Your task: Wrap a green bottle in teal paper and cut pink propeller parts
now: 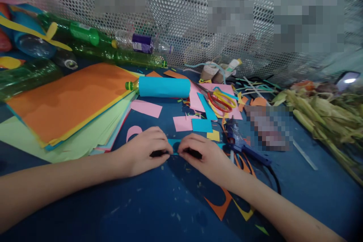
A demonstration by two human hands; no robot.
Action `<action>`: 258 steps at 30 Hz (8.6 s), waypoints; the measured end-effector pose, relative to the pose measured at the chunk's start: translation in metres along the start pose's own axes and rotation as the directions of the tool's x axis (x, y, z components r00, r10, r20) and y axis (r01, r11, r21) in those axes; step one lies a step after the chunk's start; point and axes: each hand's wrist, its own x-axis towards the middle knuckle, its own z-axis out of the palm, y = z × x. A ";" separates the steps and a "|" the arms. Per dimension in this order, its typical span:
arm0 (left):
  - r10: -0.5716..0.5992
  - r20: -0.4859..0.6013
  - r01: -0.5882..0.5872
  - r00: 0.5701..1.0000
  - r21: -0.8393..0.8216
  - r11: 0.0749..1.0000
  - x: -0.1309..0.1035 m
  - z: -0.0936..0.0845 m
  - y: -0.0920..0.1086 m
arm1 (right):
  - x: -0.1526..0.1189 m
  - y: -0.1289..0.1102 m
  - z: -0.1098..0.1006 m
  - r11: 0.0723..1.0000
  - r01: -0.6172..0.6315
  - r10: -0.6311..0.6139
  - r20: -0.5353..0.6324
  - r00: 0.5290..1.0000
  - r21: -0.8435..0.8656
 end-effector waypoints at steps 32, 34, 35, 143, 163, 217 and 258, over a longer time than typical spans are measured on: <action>-0.251 -0.027 0.252 0.968 0.093 0.963 0.005 -0.005 0.012 | -0.001 -0.008 0.006 0.986 -0.070 0.060 -0.069 0.996 -0.153; -0.201 -0.014 0.201 0.980 0.095 0.975 0.004 -0.005 0.011 | -0.001 -0.009 0.006 0.986 -0.083 0.074 -0.068 0.995 -0.145; -0.168 -0.008 0.168 0.986 0.095 0.981 0.003 -0.005 0.009 | -0.001 -0.009 0.006 0.986 -0.089 0.079 -0.070 0.994 -0.143; -0.016 0.045 0.008 0.999 0.173 0.985 0.003 0.000 0.004 | -0.001 -0.006 0.001 0.972 -0.002 0.003 0.001 1.000 -0.236; 0.007 -0.042 -0.002 0.999 0.133 0.991 0.002 0.001 -0.001 | -0.002 -0.002 -0.009 0.990 -0.082 0.086 0.030 0.996 -0.114; 0.451 -0.080 -0.311 0.889 0.617 0.723 -0.009 -0.008 0.010 | -0.001 -0.024 -0.013 0.251 -0.637 0.501 0.465 0.730 0.729; -0.595 -0.072 0.363 0.801 -0.731 0.578 0.008 0.004 0.012 | -0.006 -0.023 0.000 0.949 -0.276 0.308 -0.254 0.917 0.152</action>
